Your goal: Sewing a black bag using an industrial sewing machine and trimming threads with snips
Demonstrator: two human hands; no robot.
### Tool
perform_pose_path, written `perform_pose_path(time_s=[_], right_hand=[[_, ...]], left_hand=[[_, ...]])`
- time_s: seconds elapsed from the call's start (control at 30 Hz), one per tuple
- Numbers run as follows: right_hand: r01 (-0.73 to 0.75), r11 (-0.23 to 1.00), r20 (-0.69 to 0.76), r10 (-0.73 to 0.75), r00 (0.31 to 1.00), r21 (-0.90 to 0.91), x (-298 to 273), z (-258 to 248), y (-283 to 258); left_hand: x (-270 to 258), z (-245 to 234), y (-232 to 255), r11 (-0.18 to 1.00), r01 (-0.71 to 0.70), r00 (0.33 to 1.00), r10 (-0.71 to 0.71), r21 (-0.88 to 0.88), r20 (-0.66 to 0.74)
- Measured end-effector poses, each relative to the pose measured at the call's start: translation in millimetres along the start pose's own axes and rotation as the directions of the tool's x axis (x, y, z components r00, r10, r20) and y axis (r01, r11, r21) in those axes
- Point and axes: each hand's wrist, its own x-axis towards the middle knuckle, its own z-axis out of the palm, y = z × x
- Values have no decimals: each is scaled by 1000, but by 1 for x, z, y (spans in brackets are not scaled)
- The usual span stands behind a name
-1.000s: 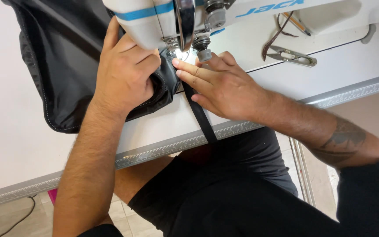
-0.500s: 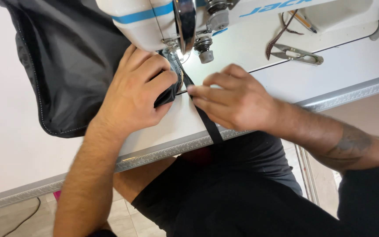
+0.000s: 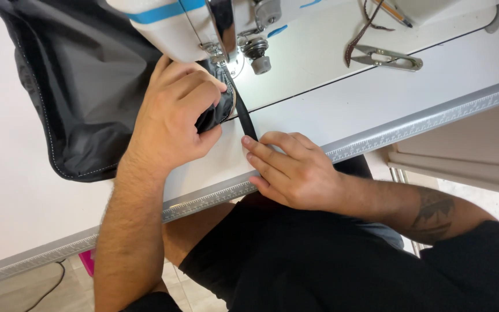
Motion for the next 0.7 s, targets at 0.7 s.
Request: perform_pose_path(time_s=[0.7], right_hand=[[-10, 988, 68, -1, 998, 157, -6, 4, 6]], left_hand=[[0, 0, 2, 980, -75, 995, 60, 185, 82]])
